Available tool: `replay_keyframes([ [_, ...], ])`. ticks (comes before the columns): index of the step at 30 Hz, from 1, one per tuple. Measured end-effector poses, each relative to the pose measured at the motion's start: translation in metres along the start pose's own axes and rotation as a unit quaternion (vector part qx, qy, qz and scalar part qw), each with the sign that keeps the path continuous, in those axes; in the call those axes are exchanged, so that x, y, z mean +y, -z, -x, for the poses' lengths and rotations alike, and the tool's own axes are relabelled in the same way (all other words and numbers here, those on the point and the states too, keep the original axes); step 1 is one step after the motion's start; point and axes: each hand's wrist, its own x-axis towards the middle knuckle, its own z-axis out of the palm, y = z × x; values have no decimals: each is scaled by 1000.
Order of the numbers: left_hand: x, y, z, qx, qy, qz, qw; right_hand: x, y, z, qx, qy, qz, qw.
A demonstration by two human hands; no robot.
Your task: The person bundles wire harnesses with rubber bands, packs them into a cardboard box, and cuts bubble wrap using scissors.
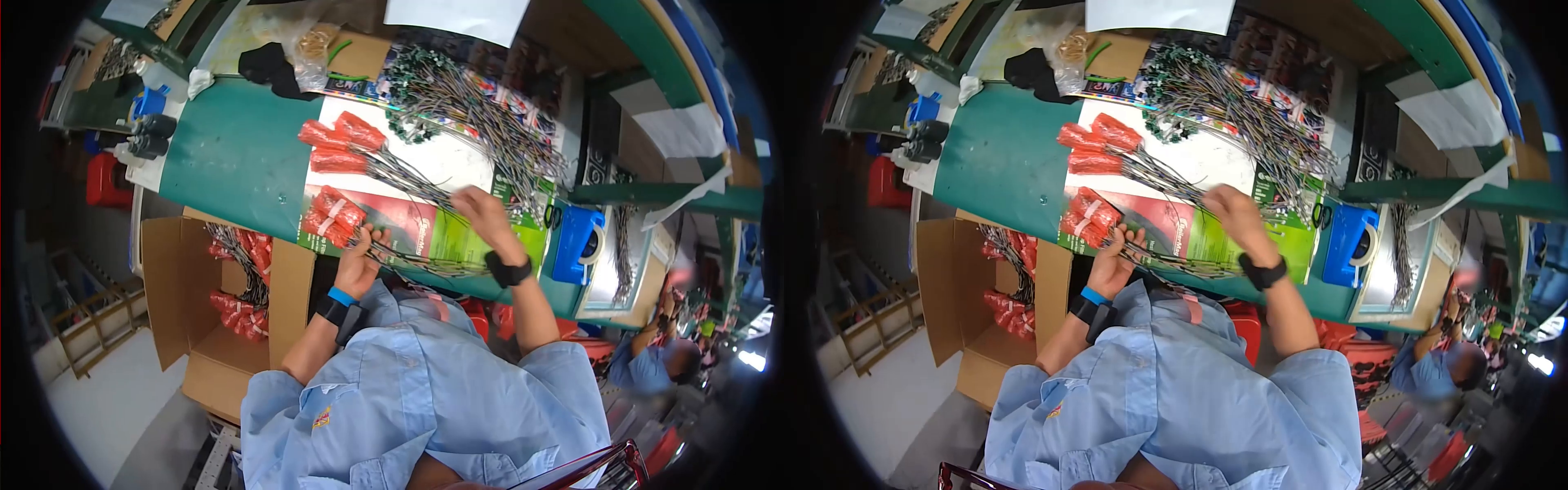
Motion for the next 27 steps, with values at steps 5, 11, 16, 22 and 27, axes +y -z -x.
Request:
replay_keyframes([
  [5, 1, -3, 5, -7, 3, 6, 1000, -36, -100, -69, 68, 186, 72, 978],
  [11, 3, -4, 8, 9, -5, -23, 1000, -35, -133, -91, 101, 184, 268, 940],
  [16, 3, -2, 7, 4, -9, -11, 1000, -55, -119, -65, 109, 249, 175, 946],
  [22, 5, -26, 14, -77, -20, -85, 993, -71, -115, -14, 18, 157, -17, 987],
  [27, 3, -20, 12, -103, -21, -110, 988, -55, -126, 13, 10, 186, -38, 982],
])
